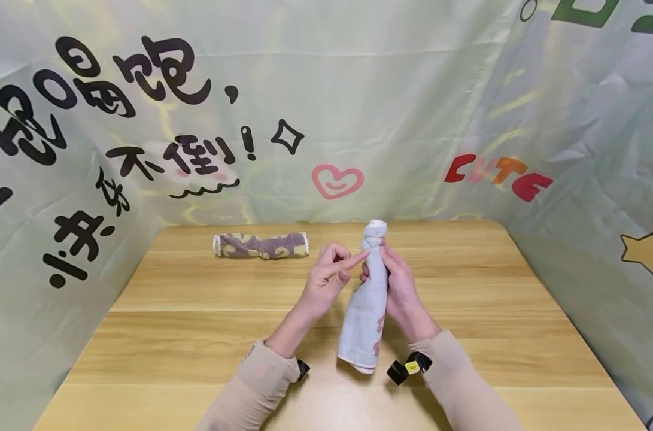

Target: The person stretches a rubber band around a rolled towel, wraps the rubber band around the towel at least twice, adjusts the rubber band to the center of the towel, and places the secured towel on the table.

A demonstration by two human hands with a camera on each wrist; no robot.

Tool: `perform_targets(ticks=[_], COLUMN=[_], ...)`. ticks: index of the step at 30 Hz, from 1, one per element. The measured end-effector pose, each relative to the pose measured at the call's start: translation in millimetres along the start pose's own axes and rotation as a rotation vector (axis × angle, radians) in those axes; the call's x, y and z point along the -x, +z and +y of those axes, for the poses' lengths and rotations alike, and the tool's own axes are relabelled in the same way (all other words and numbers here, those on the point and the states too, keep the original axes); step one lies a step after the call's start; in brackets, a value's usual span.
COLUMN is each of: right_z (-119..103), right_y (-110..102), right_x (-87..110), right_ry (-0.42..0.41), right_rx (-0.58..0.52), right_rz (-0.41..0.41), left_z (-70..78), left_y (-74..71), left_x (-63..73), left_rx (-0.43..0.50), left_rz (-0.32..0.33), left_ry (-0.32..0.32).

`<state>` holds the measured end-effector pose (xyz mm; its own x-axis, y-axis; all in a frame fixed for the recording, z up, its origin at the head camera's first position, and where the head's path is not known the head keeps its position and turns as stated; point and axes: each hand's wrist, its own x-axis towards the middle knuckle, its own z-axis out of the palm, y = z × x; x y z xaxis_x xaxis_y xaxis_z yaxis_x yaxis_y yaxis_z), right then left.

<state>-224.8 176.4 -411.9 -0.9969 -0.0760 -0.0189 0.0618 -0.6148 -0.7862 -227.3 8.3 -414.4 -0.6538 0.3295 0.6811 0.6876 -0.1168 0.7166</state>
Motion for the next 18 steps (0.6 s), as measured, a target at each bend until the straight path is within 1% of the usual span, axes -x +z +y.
perform_targets(ticks=[1, 3, 5, 8, 12, 18], right_z=[-1.1, -4.1, -7.3, -10.5, -10.3, -9.6], right_y=[-0.7, -2.2, -2.4, -2.4, -2.3, -5.0], right_x=[0.3, 1.4, 2.7, 4.7, 5.7, 9.1], right_ry=[-0.003, -0.008, -0.015, -0.026, -0.055, -0.125], right_rx=[-0.012, -0.049, -0.079, -0.109, -0.074, 0.043], right_rz=[-0.009, -0.046, -0.092, -0.168, -0.24, -0.278], left_z=[-0.7, -2.0, -3.2, -4.9, -3.7, 1.2], left_y=[0.7, 2.7, 4.5, 5.1, 3.2, 2.5], left_x=[0.3, 0.8, 1.6, 2.0, 1.3, -1.8], left_rx=[-0.017, -0.007, 0.044, 0.127, 0.235, 0.381], left_rz=[-0.011, -0.019, -0.008, 0.026, 0.066, 0.166], left_ry=[0.003, -0.004, -0.036, -0.078, -0.129, -0.277])
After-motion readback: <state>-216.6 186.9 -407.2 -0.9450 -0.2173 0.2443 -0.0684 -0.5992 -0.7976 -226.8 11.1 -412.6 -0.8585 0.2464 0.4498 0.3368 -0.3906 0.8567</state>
